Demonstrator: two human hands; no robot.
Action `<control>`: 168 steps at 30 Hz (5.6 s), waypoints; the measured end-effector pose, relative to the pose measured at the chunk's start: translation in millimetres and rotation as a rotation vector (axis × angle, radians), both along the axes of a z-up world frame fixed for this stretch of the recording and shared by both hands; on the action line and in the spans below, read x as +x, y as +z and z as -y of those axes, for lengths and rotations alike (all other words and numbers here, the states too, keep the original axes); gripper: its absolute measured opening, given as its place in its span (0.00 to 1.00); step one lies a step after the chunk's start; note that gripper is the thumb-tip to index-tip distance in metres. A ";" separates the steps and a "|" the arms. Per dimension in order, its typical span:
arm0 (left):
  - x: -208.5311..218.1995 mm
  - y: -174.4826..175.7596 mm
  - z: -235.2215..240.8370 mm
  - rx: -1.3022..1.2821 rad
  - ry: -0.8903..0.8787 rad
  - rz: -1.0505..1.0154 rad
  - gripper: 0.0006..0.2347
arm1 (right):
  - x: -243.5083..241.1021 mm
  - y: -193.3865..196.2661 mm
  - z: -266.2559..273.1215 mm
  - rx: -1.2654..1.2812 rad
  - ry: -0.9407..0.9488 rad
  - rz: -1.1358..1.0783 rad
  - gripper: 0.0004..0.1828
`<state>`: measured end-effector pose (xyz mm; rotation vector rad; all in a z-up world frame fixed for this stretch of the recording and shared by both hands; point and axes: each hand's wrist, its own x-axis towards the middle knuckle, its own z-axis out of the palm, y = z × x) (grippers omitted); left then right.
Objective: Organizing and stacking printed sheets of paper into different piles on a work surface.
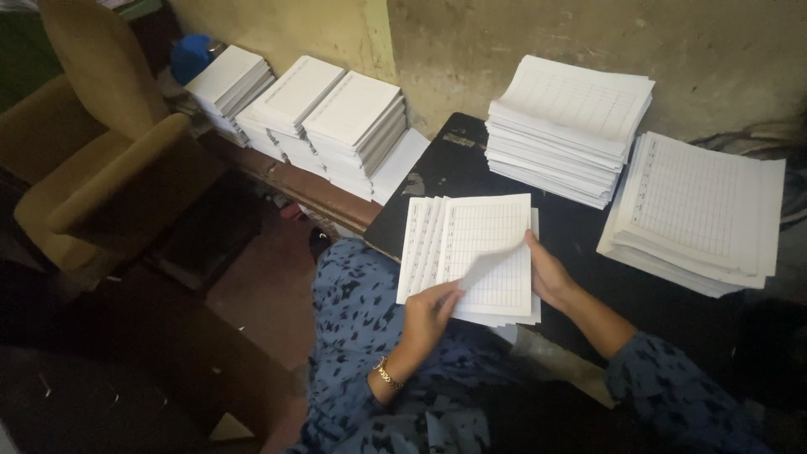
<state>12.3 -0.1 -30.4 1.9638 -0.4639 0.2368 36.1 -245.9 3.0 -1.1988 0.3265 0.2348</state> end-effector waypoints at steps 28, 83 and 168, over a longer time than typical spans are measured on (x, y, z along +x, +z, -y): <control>-3.9 28.9 -10.2 -0.269 0.142 0.058 0.03 | 5.6 -15.5 12.6 -0.099 0.074 -0.038 0.38; -16.5 51.9 -12.0 0.225 -0.284 0.214 0.13 | 9.4 -5.1 7.0 -0.007 0.116 -0.077 0.28; 2.5 -3.9 1.3 -0.115 0.016 -0.032 0.05 | 13.4 -16.7 19.1 -0.047 0.163 0.002 0.45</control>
